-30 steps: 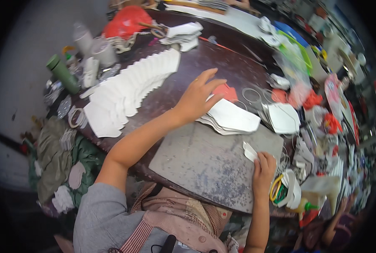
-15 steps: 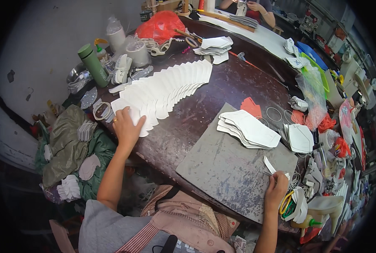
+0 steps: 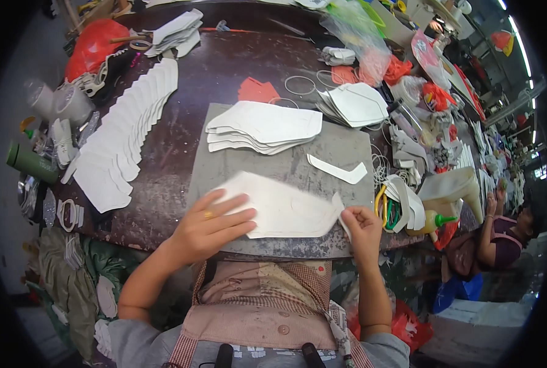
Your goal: The person repeatedly picks up white fabric pieces from a pile on the table, aligns them, and places them into a neat stack. The person handles the pieces one at a time, ensuring they are aligned before adding them to the growing stack.
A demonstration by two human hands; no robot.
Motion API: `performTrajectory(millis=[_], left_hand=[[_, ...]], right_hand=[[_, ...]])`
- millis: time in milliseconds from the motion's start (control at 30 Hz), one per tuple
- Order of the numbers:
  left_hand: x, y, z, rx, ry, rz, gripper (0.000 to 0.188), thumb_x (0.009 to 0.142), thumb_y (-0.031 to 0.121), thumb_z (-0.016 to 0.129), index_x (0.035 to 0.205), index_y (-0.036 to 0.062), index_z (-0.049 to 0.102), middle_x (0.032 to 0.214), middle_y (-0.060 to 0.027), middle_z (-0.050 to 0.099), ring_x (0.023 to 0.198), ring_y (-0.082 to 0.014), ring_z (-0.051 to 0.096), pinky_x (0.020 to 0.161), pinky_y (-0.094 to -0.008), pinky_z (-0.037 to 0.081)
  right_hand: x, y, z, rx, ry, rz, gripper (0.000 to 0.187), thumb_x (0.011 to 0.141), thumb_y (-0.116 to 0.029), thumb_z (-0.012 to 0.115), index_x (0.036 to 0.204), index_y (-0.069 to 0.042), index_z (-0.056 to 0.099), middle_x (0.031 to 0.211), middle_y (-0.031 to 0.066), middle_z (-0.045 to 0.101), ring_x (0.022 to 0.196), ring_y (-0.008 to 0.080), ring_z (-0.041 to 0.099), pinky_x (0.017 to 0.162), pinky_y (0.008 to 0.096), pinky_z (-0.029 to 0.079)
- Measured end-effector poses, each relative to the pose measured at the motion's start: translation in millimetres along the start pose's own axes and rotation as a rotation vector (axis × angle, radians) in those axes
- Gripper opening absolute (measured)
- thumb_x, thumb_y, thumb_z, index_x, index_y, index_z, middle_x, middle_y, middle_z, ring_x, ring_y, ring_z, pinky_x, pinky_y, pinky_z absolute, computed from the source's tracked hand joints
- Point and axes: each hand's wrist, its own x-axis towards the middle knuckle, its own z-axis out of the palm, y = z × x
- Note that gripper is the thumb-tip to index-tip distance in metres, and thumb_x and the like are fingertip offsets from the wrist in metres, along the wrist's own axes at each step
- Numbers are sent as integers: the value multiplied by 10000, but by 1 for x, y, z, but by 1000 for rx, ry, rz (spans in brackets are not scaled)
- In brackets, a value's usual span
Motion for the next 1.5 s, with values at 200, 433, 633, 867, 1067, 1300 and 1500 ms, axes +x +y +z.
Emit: performTrajectory(millis=[200,433,633,867,1067,1300,1500], left_hand=[[-14,-1,16,117,-213,-60,377,839,96,625,1214,94,670,1328,-76,634,1311,-296,552,1096,-499,405],[-44,35,34,62,-36,-294,458,806,46,689,1258,5,627,1221,-104,673,1168,-269,630,1041,-482,444],[-55,40,41,7,2,-372,513,832,41,664,1330,-1,551,1275,-108,653,1205,-279,617,1053,-491,441],[-57,36,46,38,31,-325,434,850,60,636,1280,15,590,1262,-104,663,1202,-265,619,1045,-481,446],[-67,60,55,20,183,-212,295,798,124,698,1087,67,713,1195,-56,691,1117,-199,633,995,-420,475],[-63,70,74,221,-52,-289,641,836,564,691,1283,107,639,1380,-44,606,1269,-189,475,1125,-394,288],[-57,69,70,211,-94,-306,723,817,599,690,1306,73,610,1399,-61,594,1269,-201,476,1123,-392,283]], right_hand=[[-6,-13,3,-40,-122,-5,139,928,-113,709,944,24,711,780,30,686,613,50,572,554,191,438],[-9,-57,85,-433,-659,-92,149,875,-138,747,916,5,735,685,93,657,576,108,549,559,281,445],[2,-54,94,-498,-716,43,174,861,-151,760,894,20,742,617,55,608,556,87,495,528,271,415],[5,-59,94,-535,-695,83,187,865,-155,761,878,31,740,598,29,592,547,64,476,505,266,398],[6,-55,95,-535,-700,85,189,859,-155,764,877,31,742,597,36,597,543,68,481,503,268,400],[6,-56,97,-553,-696,68,187,859,-148,755,876,38,739,599,43,606,545,68,488,507,268,408],[6,-59,94,-555,-713,95,195,859,-152,757,911,35,737,648,76,646,533,119,537,525,278,435]])
